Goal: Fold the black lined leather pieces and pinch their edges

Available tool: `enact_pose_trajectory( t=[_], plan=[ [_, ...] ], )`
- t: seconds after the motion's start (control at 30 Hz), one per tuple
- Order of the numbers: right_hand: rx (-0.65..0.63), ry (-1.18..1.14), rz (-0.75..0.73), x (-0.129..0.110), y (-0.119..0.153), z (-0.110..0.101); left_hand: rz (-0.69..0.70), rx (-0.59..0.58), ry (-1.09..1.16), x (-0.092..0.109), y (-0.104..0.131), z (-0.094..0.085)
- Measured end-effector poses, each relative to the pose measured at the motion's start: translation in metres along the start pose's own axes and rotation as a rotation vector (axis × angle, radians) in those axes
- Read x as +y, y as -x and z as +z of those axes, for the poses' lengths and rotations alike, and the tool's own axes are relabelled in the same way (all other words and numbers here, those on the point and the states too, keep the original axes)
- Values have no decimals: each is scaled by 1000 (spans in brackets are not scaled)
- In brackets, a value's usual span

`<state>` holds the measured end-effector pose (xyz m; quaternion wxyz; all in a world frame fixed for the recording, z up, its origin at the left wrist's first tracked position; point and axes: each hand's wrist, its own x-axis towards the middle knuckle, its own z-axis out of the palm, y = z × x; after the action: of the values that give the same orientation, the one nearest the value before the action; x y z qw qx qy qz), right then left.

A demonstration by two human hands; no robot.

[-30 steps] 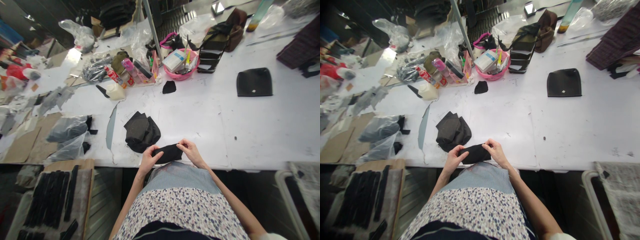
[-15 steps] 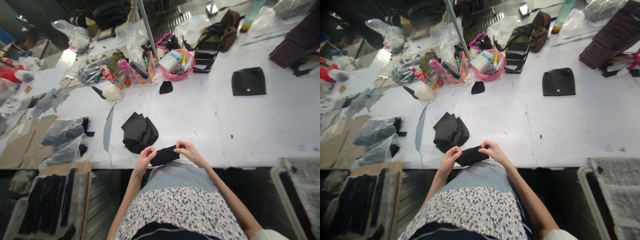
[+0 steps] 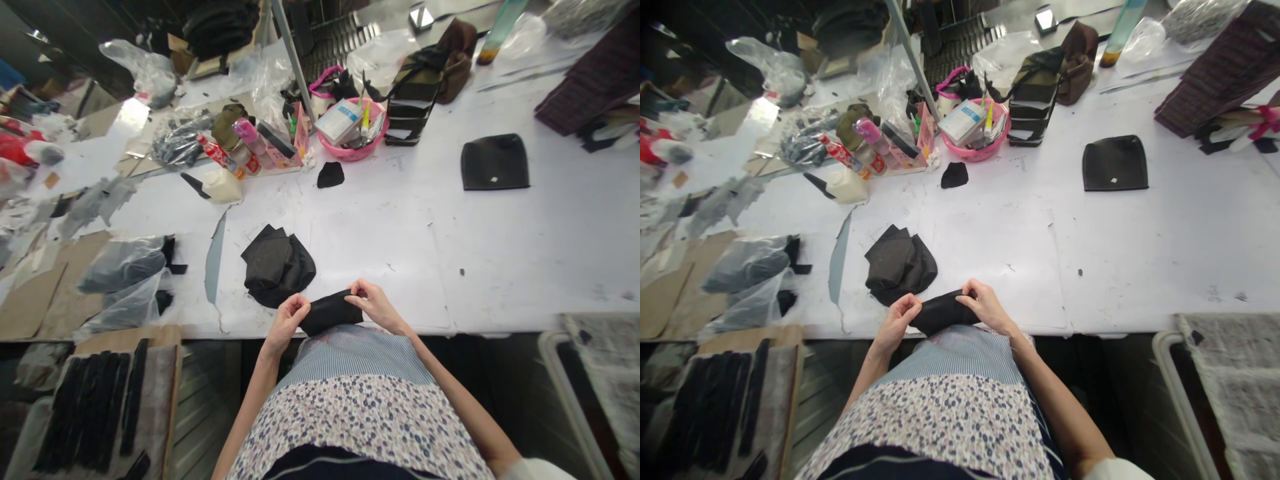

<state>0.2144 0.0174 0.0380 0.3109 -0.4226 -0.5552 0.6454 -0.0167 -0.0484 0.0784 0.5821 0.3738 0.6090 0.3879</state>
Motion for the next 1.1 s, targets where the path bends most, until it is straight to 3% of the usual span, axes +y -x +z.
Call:
enact_pose_trajectory(
  t=[0.3, 0.67, 0.8, 0.97, 1.1],
  plan=[
    [92, 80, 99, -3, -1, 6, 21, 8, -19, 1, 4, -3],
    [86, 42, 88, -7, -1, 13, 40, 48, -61, -2, 7, -10],
    [49, 71, 74, -10, -1, 14, 56, -5, -135, -1, 7, -13],
    [-64, 70, 48, -16, -2, 22, 223, -102, -567, 14, 3, 9],
    [-89, 156, -13, -21, -2, 28, 307, 23, -637, 12, -5, 35]
  ],
)
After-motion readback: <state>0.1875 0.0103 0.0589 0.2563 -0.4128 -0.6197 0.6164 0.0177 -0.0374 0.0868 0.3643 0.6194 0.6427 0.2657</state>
